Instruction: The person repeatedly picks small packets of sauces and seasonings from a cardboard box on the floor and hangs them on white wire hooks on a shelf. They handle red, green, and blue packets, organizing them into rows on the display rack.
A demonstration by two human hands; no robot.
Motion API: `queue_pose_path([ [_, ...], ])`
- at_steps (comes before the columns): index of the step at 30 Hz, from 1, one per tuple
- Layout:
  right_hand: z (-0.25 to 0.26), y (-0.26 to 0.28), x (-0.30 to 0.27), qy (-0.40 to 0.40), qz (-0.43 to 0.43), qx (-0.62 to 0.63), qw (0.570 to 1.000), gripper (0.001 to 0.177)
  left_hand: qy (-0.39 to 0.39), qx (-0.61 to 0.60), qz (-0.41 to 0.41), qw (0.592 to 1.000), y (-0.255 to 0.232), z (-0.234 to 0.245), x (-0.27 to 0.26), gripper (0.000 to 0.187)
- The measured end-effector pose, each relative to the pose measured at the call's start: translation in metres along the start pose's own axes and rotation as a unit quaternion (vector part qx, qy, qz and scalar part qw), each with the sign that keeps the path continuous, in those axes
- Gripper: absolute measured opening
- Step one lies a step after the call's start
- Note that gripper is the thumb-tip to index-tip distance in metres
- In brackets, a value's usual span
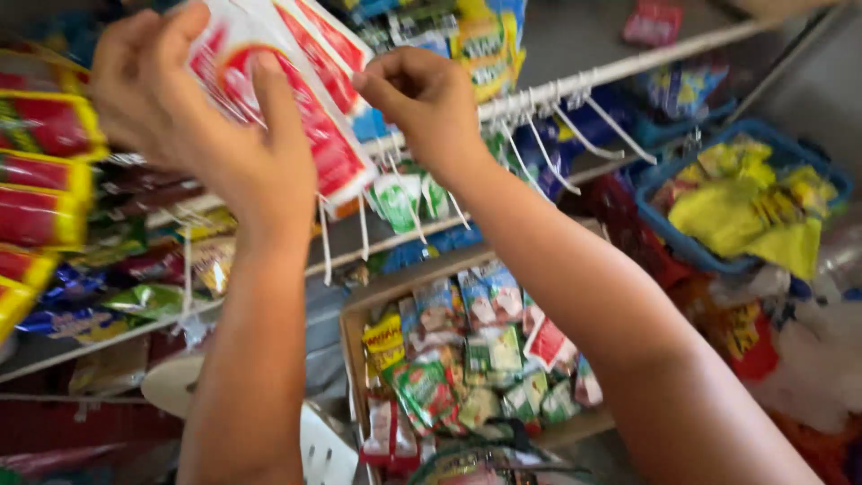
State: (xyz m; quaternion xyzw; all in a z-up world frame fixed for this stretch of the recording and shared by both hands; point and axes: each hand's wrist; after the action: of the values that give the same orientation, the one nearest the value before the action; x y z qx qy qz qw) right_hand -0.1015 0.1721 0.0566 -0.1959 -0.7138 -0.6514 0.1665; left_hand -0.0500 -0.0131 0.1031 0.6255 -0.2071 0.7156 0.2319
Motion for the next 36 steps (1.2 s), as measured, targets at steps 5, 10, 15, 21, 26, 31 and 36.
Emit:
queue_pose_path([
  [5, 0.071, -0.003, -0.066, -0.009, -0.06, 0.03, 0.998, 0.012, 0.064, -0.126, -0.061, 0.988, -0.089, 0.008, -0.05, 0.025],
  [10, 0.151, -0.035, -0.137, -0.09, -0.172, -0.01, 0.981, 0.01, 0.198, -0.208, -0.075, 0.955, -0.158, -0.024, -0.134, 0.016],
  [15, 0.224, -0.135, -0.232, -0.252, -0.268, 0.007, 0.93, 0.008, 0.368, -0.295, 0.065, 0.88, -0.206, -0.08, -0.263, 0.013],
  [21, 0.272, -0.289, -0.383, -0.278, -0.466, -0.03, 0.839, 0.017, 0.594, -0.287, 0.218, 0.719, -0.24, -0.119, -0.432, 0.031],
  [26, 0.256, -0.295, -0.416, -0.276, -0.557, 0.063, 0.781, 0.028, 0.623, -0.225, 0.275, 0.697, -0.261, -0.116, -0.516, 0.06],
  [31, 0.26, -0.324, -0.438, -0.298, -0.58, 0.09, 0.753, 0.046, 0.619, -0.162, 0.266, 0.721, -0.272, -0.111, -0.535, 0.083],
  [36, 0.257, -0.308, -0.432, -0.291, -0.623, 0.085, 0.721, 0.031, 0.649, -0.174, 0.438, 0.597, -0.268, -0.094, -0.555, 0.042],
])
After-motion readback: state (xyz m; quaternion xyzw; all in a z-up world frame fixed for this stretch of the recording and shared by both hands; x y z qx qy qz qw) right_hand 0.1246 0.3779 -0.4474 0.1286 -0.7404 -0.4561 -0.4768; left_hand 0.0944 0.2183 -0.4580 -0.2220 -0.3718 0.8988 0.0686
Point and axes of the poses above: each hand's wrist, its own x-axis towards the middle knuckle, its own z-axis out of the back of the hand, y = z × x, and after that the axes turned 7 degrees about -z, right-handed
